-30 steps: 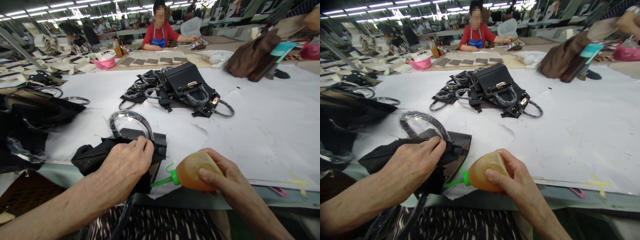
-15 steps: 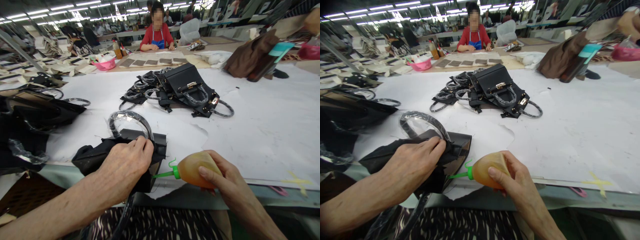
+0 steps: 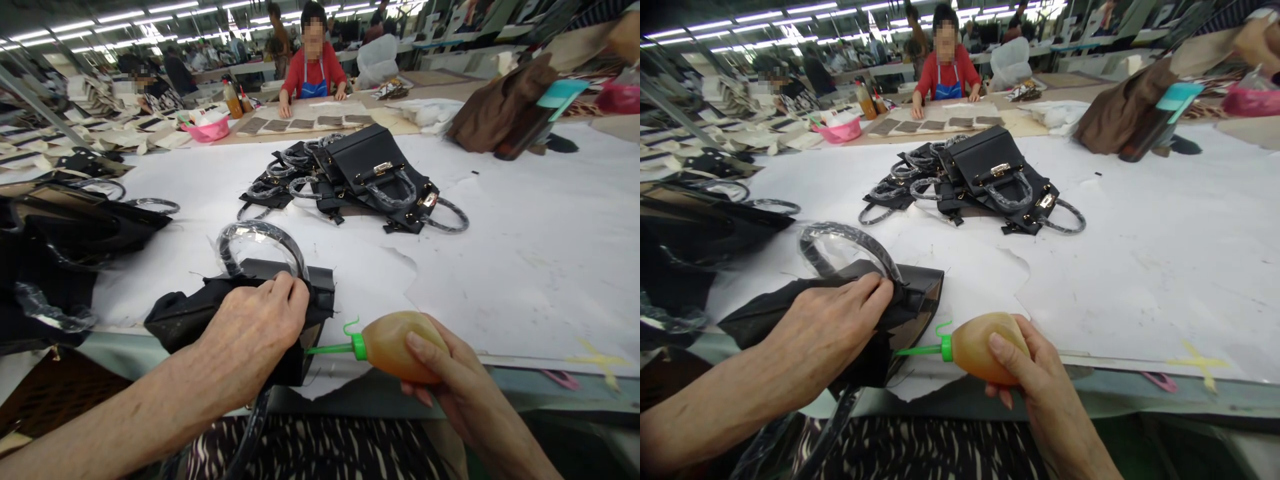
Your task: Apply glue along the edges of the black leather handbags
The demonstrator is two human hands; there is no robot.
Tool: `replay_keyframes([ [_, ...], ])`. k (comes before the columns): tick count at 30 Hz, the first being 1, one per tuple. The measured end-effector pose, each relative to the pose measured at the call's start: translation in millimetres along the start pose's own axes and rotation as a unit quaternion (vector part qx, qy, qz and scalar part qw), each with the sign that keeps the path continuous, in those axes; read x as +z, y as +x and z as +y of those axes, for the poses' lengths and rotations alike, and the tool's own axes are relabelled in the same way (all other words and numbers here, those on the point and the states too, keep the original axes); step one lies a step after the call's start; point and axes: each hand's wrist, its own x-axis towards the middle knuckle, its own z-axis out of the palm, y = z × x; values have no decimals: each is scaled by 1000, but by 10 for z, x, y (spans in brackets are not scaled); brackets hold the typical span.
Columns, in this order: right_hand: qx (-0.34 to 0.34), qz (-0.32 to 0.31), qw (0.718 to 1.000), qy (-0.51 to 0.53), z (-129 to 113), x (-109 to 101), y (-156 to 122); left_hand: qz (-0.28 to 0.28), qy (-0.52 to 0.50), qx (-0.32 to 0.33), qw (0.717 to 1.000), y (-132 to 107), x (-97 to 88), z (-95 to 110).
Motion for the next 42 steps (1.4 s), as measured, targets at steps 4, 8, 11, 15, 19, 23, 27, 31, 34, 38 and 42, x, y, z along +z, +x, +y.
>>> replay_keyframes([
  [4, 10, 12, 1000, 14, 14, 15, -2, 0, -12, 1, 1000, -3, 15, 2],
  [8, 25, 17, 999, 30, 52, 27, -6, -3, -14, 0, 1000, -2, 28, 4],
  [11, 34, 14, 998, 55, 106, 37, -31, 0, -3, -1, 1000, 11, 36, 3],
  [15, 51, -5, 994, 94, 184, 47, -99, 5, 9, -1, 1000, 21, 38, 6],
  [19, 61, -2, 994, 95, 192, 61, -179, -3, 0, 4, 1000, 21, 31, 5],
  [23, 65, 2, 996, 63, 133, 75, -236, 10, 4, 0, 1000, 22, 30, 5],
  [27, 61, -13, 998, -15, 47, 46, -267, 5, 1, -1, 1000, 7, 28, 4],
  [31, 4, -3, 990, -138, -39, -53, -274, -9, -4, 5, 1000, 1, -6, -1],
  [34, -50, -15, 967, -248, -85, -116, -271, -29, 5, 16, 999, 9, -36, -5],
  [38, -64, 43, 947, -310, -103, -126, -258, -6, 16, 19, 1000, 14, -19, -6],
  [42, -64, 17, 948, -312, -43, -159, -208, 7, 11, 11, 1000, 21, 29, -9],
])
